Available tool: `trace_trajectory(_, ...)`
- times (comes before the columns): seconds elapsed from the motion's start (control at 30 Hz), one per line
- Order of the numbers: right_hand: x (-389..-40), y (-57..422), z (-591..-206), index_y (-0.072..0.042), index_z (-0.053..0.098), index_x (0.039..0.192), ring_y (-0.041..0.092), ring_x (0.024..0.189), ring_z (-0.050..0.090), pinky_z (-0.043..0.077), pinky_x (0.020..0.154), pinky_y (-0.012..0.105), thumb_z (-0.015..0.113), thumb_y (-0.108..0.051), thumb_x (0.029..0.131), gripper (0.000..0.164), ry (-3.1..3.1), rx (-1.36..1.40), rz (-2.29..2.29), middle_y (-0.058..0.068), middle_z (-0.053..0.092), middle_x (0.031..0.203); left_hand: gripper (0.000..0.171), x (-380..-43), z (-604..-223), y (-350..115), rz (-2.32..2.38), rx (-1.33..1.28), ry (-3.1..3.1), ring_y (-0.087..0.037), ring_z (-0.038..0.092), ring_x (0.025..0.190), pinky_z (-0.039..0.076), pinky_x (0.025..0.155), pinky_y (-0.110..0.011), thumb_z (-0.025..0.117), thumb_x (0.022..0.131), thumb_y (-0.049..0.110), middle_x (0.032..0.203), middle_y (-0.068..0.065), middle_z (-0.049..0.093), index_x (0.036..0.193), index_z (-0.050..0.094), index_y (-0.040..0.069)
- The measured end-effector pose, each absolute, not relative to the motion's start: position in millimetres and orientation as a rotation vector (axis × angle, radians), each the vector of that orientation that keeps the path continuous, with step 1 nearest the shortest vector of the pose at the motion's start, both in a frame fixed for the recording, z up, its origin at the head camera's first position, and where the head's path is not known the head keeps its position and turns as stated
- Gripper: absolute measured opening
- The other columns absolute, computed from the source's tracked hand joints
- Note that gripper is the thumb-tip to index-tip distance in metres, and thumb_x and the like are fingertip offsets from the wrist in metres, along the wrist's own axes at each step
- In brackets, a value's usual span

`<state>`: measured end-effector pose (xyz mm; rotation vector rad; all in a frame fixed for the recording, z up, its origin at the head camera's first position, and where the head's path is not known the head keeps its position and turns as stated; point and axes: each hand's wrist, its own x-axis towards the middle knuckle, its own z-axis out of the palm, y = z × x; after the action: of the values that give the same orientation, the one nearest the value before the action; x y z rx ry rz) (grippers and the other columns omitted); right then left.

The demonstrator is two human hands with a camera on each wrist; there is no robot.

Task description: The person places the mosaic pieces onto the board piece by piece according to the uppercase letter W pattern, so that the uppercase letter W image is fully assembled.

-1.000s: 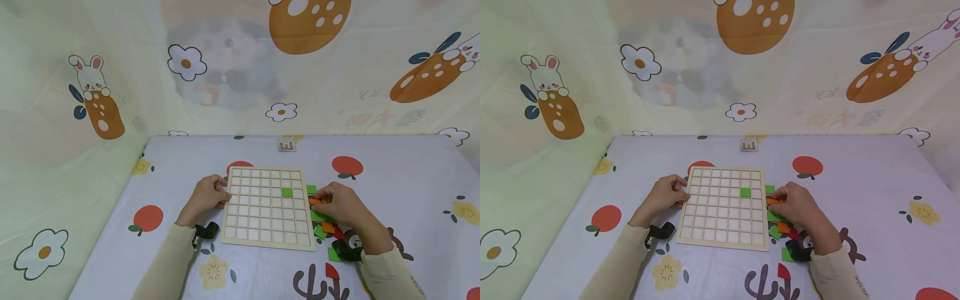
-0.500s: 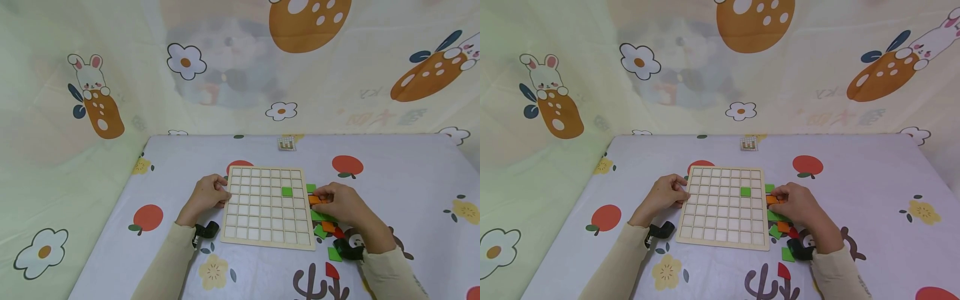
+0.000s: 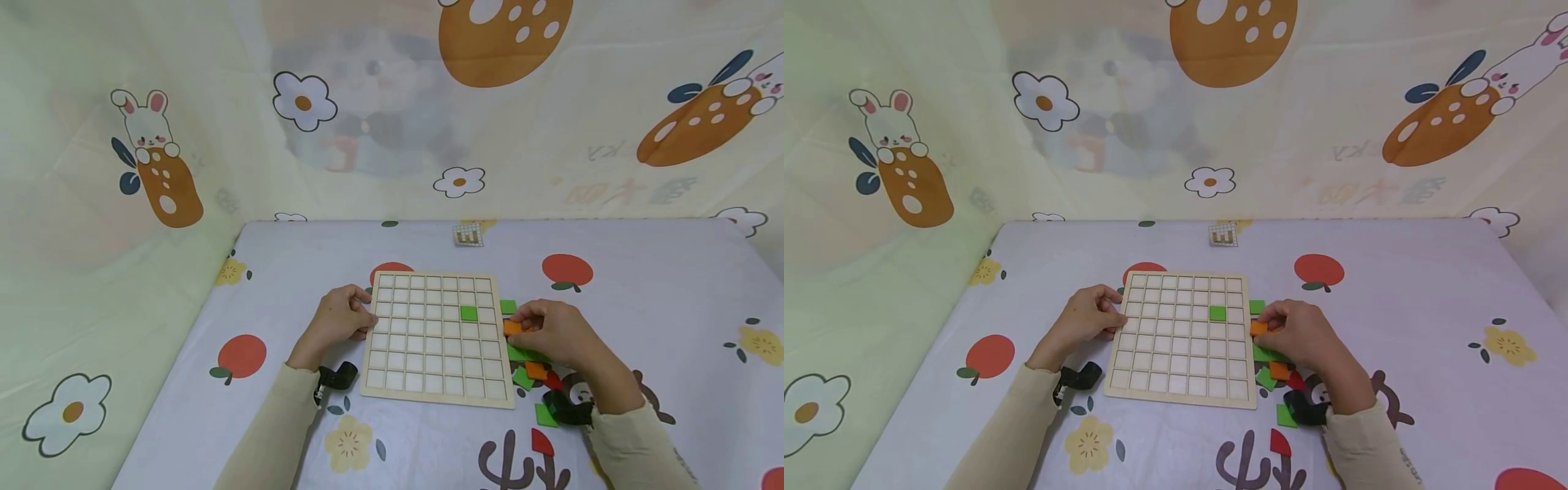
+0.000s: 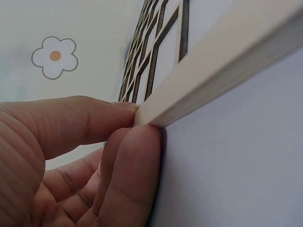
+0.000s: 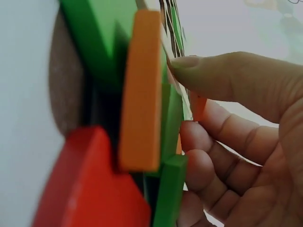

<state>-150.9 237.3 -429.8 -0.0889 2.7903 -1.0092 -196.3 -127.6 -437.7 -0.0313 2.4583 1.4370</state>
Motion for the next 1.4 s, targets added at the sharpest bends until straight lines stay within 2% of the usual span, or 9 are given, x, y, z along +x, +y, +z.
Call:
trace_trajectory(0.17,-149,235,-429,-0.003,0.074,0.103,0.021,0.079,0.055,0.046,0.059,0.026,0.088,-0.017,0.082,0.028,2.84,-0.11,-1.038,0.003,0.063,0.083,0.031,-196,-437,-127,1.439,-0.033,2.458,-0.015,0.065,0.061,0.059,0.058,-0.025,0.079,0.089,0.004,0.083,-0.009,0.064,0.116,0.065,0.002)
trace_trajectory(0.6,-146,228,-426,-0.003,0.072,0.108,0.022,0.082,0.057,0.051,0.061,0.023,0.088,-0.016,0.082,0.033,2.786,-0.107,-1.081,0.005,0.064,0.088,0.031,-196,-438,-126,1.443,-0.032,2.449,-0.016,0.065,0.06,0.058,0.058,-0.025,0.079,0.089,0.004,0.083,-0.009,0.063,0.116,0.065,0.001)
trace_trajectory(1.4,-160,193,-415,-0.006,0.071,0.103,0.022,0.084,0.055,0.05,0.066,0.029,0.086,-0.011,0.081,0.027,2.683,-0.198,-1.035,0.004,0.061,0.084,0.03,-195,-435,-127,1.469,-0.041,2.436,-0.015,0.065,0.059,0.06,0.058,-0.027,0.079,0.088,0.002,0.083,-0.009,0.064,0.115,0.065,0.001)
